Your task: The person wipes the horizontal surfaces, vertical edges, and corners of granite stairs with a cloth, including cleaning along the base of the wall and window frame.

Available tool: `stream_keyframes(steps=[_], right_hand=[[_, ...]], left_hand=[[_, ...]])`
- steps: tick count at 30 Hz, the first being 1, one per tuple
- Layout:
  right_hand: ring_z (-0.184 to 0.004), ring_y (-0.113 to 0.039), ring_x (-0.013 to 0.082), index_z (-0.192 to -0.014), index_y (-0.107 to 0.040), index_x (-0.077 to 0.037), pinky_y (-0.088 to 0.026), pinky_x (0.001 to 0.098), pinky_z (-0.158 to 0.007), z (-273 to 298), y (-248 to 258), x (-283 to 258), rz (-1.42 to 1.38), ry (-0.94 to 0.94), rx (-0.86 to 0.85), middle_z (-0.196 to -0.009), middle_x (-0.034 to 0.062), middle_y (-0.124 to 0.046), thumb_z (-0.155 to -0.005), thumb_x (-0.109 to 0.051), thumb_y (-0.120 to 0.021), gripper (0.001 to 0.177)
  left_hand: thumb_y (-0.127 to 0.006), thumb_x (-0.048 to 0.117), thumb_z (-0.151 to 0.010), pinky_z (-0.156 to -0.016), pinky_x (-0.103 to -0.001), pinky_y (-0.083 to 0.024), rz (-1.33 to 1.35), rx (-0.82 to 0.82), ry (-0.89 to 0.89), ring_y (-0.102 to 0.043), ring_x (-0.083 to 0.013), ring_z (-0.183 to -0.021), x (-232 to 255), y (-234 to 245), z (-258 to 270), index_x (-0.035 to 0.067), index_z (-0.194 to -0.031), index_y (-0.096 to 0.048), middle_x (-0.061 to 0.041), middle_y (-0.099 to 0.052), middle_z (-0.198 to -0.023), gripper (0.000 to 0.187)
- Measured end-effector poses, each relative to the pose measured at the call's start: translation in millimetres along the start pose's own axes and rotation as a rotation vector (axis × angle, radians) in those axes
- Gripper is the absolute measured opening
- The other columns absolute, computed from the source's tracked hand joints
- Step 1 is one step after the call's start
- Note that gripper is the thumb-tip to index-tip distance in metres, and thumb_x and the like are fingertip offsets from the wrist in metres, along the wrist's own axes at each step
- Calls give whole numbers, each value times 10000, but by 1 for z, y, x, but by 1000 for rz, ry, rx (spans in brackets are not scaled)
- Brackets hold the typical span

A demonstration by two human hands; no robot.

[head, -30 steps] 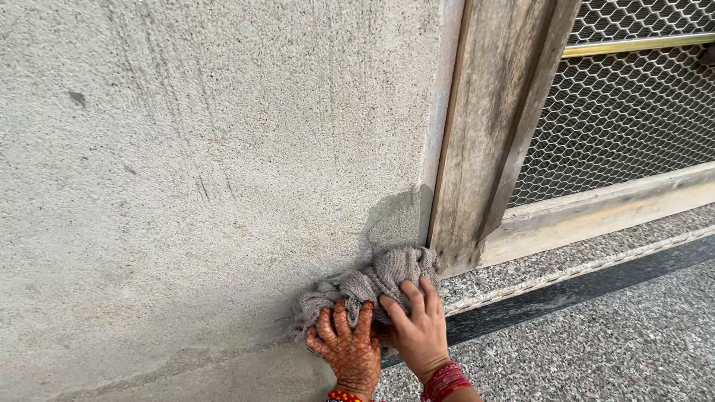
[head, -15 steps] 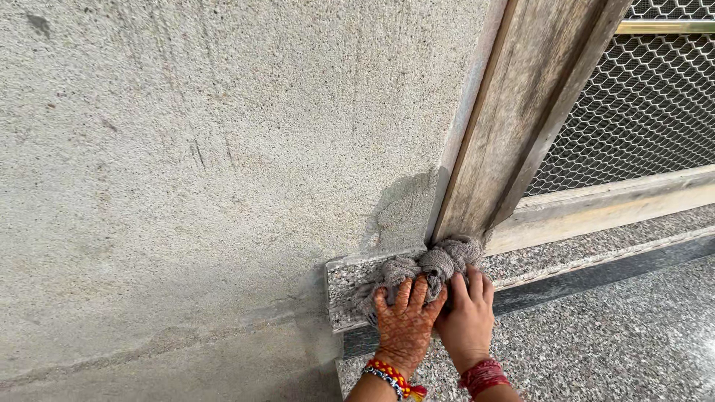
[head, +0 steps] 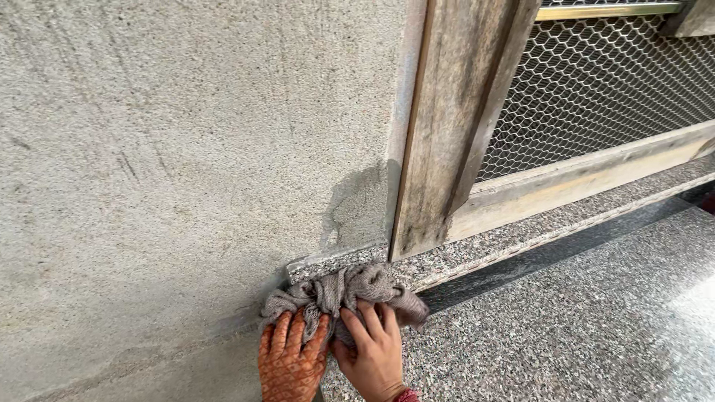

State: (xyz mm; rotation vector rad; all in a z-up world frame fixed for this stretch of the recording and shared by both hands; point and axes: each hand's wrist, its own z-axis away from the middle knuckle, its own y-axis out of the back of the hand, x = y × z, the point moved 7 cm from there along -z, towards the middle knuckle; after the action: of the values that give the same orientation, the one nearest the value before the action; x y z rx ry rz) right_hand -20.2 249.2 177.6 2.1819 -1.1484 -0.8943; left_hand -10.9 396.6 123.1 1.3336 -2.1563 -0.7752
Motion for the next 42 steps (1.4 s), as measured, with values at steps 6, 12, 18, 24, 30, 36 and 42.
stream_keyframes(steps=[6,12,18,24,30,36,42], right_hand=[[-1231,-484,456,-1353,-594,-122,-430,556,-1000,6,0,21,66,34,-158,-1389,182,-533,-753,-223,-784,637],[-1263,-486,455,-1392,-562,-135,-411,542,-1032,-3,19,57,159,11,-211,-1400,169,-543,-732,-140,-770,692],[-1343,-447,433,-1384,-547,-118,-377,540,-1079,-19,35,99,246,-91,-216,-1469,180,-505,-739,-52,-719,671],[-1359,-457,428,-1355,-564,-126,-384,515,-1107,-40,53,145,261,-210,-222,-1468,167,-529,-807,-17,-669,569],[-1335,-484,427,-1340,-561,-117,-404,483,-1097,-55,67,180,293,-245,-237,-1452,185,-538,-821,-26,-663,536],[-1318,-499,402,-1341,-552,-113,-431,452,-1074,-64,77,210,330,-277,-253,-1450,165,-536,-785,0,-678,581],[-1260,-542,391,-1322,-580,-114,-465,438,-1045,-66,78,216,263,-303,-167,-1416,158,-566,-764,28,-690,586]], left_hand=[[-718,311,-713,-1073,-583,-360,-110,-172,45,-482,-291,-1301,13,-32,-4,307,-1318,-667,-94,-599,-1362,607],[-605,308,-820,-1094,-593,-316,-167,-234,37,-470,-273,-1332,55,-68,-18,264,-1368,-639,-100,-599,-1340,550],[-555,254,-858,-1059,-569,-335,-133,-226,-148,-453,-276,-1347,99,-91,-44,146,-1319,-631,-119,-600,-1337,479],[-573,238,-863,-997,-483,-386,-158,-383,-234,-474,-312,-1299,152,-101,-104,35,-1244,-654,-161,-607,-1282,440],[-604,237,-860,-993,-481,-392,-168,-438,-284,-473,-327,-1298,185,-109,-139,37,-1146,-688,-195,-614,-1253,359],[-611,229,-878,-1011,-494,-387,-144,-399,-360,-485,-336,-1279,213,-130,-155,36,-1140,-696,-199,-631,-1235,336],[-653,195,-832,-1045,-483,-366,-71,-447,-343,-479,-326,-1274,212,-117,-165,45,-1147,-693,-175,-625,-1228,351]])
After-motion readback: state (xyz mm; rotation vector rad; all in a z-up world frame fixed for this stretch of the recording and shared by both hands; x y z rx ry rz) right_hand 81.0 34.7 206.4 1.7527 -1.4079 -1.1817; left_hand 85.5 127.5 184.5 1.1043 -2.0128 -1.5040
